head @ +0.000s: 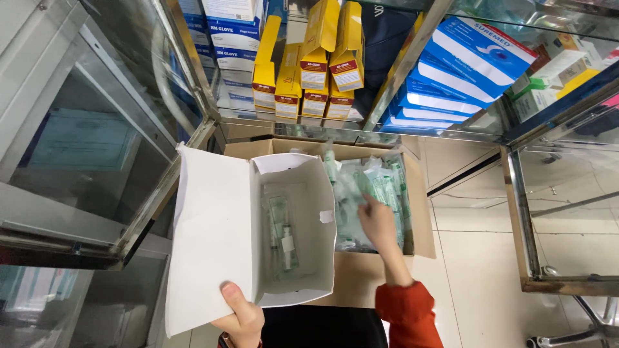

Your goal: The person transfers individually wrapped syringes from a large cardboard box into a smaller white product box. After filling the box, they close it and place it on a glass shelf among other medical supplies.

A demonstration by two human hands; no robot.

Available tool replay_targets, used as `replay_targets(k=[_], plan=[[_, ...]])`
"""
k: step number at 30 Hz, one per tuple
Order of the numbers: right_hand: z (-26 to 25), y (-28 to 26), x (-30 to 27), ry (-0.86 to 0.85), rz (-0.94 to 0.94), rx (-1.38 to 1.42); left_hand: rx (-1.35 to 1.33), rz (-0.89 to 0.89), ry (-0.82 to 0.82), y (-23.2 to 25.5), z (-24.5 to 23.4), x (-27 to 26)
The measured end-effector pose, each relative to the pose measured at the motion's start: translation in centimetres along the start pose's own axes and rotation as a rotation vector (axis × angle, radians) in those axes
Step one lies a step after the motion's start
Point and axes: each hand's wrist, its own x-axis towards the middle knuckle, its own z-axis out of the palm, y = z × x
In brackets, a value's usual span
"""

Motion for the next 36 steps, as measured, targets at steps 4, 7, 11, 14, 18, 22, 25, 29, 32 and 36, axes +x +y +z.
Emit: replay_targets(k=[4, 7, 11, 14, 18, 22, 25, 29, 32, 36], plan=[[-8.9, -7.8, -2.6, 0.140, 0.058, 0.188, 0.008, 0.014, -0.001, 0.7, 0.2, 0.4], [-13.7, -11.9, -4.9, 0.232, 0.053, 0.339, -0.005, 0.009, -0.011, 0.6, 0.2, 0.3], [-16.1, -14.2, -7.3, 0.374, 0.011, 0.611, 0.023, -0.041, -0.013, -0.6, 0.0, -0.2], [-16.0, -14.3, -8.1, 0.343, -0.087, 0.921, 0.044, -0.102, -0.005, -1.6, -0.4, -1.1], [-14.3, -15.9, -7.6, 0.250, -0.081, 0.901, 0.015, -0.008, -0.009, 0.9, 0.2, 0.5], [-12.0, -18.3, -6.9, 0.046, -0.115, 0.700, -0.018, 0.005, -0.013, 0.7, 0.2, 0.5], [-10.9, -19.3, -7.1, 0.016, -0.052, 0.503, -0.038, 0.032, -0.016, 0.8, 0.2, 0.7], [-10.2, -21.0, -7.3, 0.253, -0.404, 0.126, 0.010, -0.014, -0.014, -0.2, 0.0, 0.0], [-11.7, -23.6, -7.1, 0.089, -0.428, 0.028, -0.055, -0.002, -0.002, 1.0, 0.4, 0.8], [-10.9, -18.4, -6.9, 0.139, -0.447, 0.233, -0.044, -0.012, -0.033, -0.3, -0.2, 0.1]])
